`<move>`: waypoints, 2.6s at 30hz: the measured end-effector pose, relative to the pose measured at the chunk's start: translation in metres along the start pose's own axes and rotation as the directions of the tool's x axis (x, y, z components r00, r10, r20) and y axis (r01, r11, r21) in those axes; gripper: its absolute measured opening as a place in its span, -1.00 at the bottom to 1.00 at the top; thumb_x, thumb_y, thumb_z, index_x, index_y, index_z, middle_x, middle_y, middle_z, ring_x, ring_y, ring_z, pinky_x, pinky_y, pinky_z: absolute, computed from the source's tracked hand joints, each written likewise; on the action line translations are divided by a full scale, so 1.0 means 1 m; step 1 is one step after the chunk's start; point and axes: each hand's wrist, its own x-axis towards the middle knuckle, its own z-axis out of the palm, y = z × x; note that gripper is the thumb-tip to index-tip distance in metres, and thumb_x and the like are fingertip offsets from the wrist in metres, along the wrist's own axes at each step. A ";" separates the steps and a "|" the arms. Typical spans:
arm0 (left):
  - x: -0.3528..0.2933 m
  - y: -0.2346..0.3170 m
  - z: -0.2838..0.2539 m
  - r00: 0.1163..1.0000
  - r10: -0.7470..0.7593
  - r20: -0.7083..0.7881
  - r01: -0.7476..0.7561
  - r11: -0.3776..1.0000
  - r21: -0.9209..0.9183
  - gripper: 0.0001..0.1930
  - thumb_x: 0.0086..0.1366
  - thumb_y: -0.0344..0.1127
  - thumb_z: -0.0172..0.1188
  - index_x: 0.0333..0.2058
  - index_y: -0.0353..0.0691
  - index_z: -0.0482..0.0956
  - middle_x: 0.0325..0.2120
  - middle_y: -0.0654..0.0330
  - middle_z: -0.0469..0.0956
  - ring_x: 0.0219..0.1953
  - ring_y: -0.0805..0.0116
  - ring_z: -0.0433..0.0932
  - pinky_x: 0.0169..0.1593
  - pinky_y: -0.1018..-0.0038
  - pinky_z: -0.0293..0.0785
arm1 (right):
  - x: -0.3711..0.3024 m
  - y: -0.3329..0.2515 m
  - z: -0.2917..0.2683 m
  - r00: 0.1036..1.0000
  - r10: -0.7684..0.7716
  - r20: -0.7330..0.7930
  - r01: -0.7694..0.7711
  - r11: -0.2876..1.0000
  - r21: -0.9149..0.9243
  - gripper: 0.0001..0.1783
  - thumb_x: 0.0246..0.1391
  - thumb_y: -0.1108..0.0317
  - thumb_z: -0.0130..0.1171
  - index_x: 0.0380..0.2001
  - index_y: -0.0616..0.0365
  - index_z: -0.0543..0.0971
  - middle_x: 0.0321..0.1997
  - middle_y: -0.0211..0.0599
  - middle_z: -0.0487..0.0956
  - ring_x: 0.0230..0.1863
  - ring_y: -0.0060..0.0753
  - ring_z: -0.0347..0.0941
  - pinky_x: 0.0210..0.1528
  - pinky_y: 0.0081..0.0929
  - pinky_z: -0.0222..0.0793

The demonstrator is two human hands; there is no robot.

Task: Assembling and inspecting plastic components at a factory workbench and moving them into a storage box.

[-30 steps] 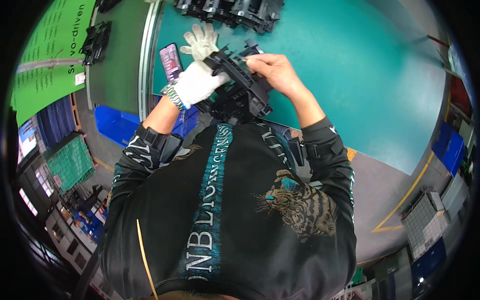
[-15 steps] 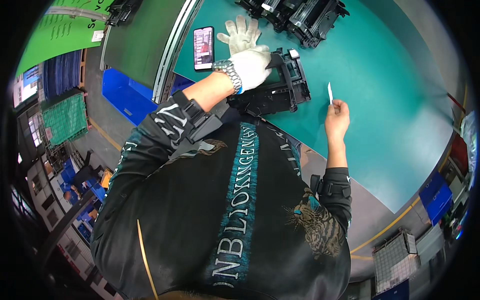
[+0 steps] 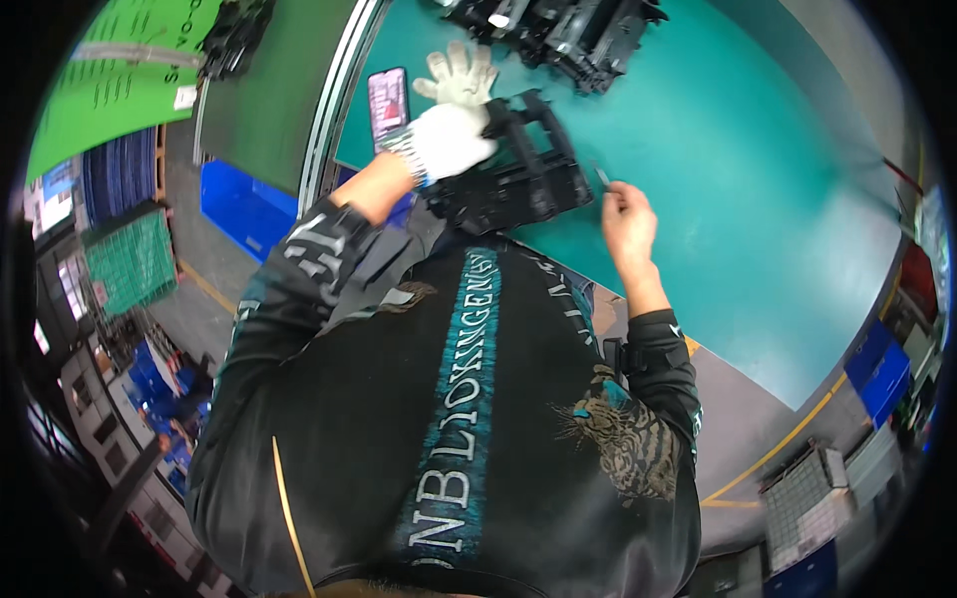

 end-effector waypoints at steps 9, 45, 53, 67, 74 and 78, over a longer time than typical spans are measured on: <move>-0.024 0.091 -0.095 0.990 0.039 -0.137 -0.093 0.907 -0.410 -0.52 0.18 0.06 0.24 -0.08 -0.17 0.62 -0.34 -0.04 0.64 -0.25 0.04 0.66 -0.10 0.24 0.57 | 0.035 -0.009 -0.054 0.921 -0.302 0.247 0.364 0.892 -0.267 -0.84 0.11 0.45 0.19 -0.25 0.10 0.69 -0.15 -0.11 0.64 -0.03 -0.03 0.54 0.05 -0.29 0.44; 0.166 0.234 -0.134 0.980 -0.144 0.134 0.197 0.737 -0.647 -0.59 0.23 -0.14 0.27 0.01 -0.19 0.65 -0.20 0.24 0.66 -0.45 0.50 0.52 -0.39 0.51 0.52 | 0.166 -0.046 -0.149 0.951 0.297 -0.081 -0.158 0.695 0.702 -0.06 0.07 -0.09 0.36 0.35 0.26 0.28 0.16 -0.01 0.51 0.14 -0.27 0.43 0.22 -0.42 0.28; 0.172 0.219 -0.119 0.994 -0.097 -0.056 0.070 0.929 -0.365 -0.68 0.20 -0.37 0.12 -0.09 -0.18 0.69 -0.23 0.12 0.70 -0.31 0.26 0.65 -0.18 0.40 0.58 | 0.176 -0.033 -0.131 0.940 0.290 -0.180 -0.131 0.794 0.594 -0.07 -0.04 -0.17 0.41 0.25 0.26 0.41 0.06 -0.03 0.60 0.06 -0.25 0.53 0.17 -0.39 0.36; 0.151 0.226 -0.130 0.957 -0.091 -0.275 0.037 0.980 -0.194 -0.69 0.18 -0.36 0.09 -0.12 -0.18 0.68 -0.11 0.02 0.67 0.03 0.08 0.60 0.14 0.32 0.49 | 0.174 -0.032 -0.140 0.959 0.260 -0.114 -0.147 0.798 0.584 0.00 -0.04 -0.13 0.46 0.32 0.24 0.32 0.13 0.01 0.50 0.09 -0.30 0.45 0.16 -0.42 0.36; 0.149 0.211 -0.121 0.970 0.014 -0.241 -0.033 0.997 -0.074 -0.64 0.18 -0.39 0.06 -0.05 -0.19 0.65 -0.10 -0.02 0.65 0.01 0.02 0.60 0.13 0.29 0.49 | 0.174 -0.015 -0.119 0.956 0.252 -0.150 -0.149 0.858 0.492 0.02 -0.07 -0.15 0.48 0.30 0.26 0.32 0.06 -0.08 0.51 0.02 -0.34 0.47 0.09 -0.44 0.40; 0.150 0.207 -0.122 0.976 0.087 -0.200 -0.075 0.995 0.067 -0.63 0.20 -0.38 0.05 -0.03 -0.22 0.63 -0.09 -0.05 0.64 0.00 -0.02 0.60 0.14 0.26 0.48 | 0.171 -0.017 -0.118 0.958 0.256 -0.126 -0.168 0.862 0.478 0.02 -0.08 -0.17 0.48 0.30 0.23 0.33 0.03 -0.14 0.51 -0.02 -0.35 0.48 0.06 -0.43 0.42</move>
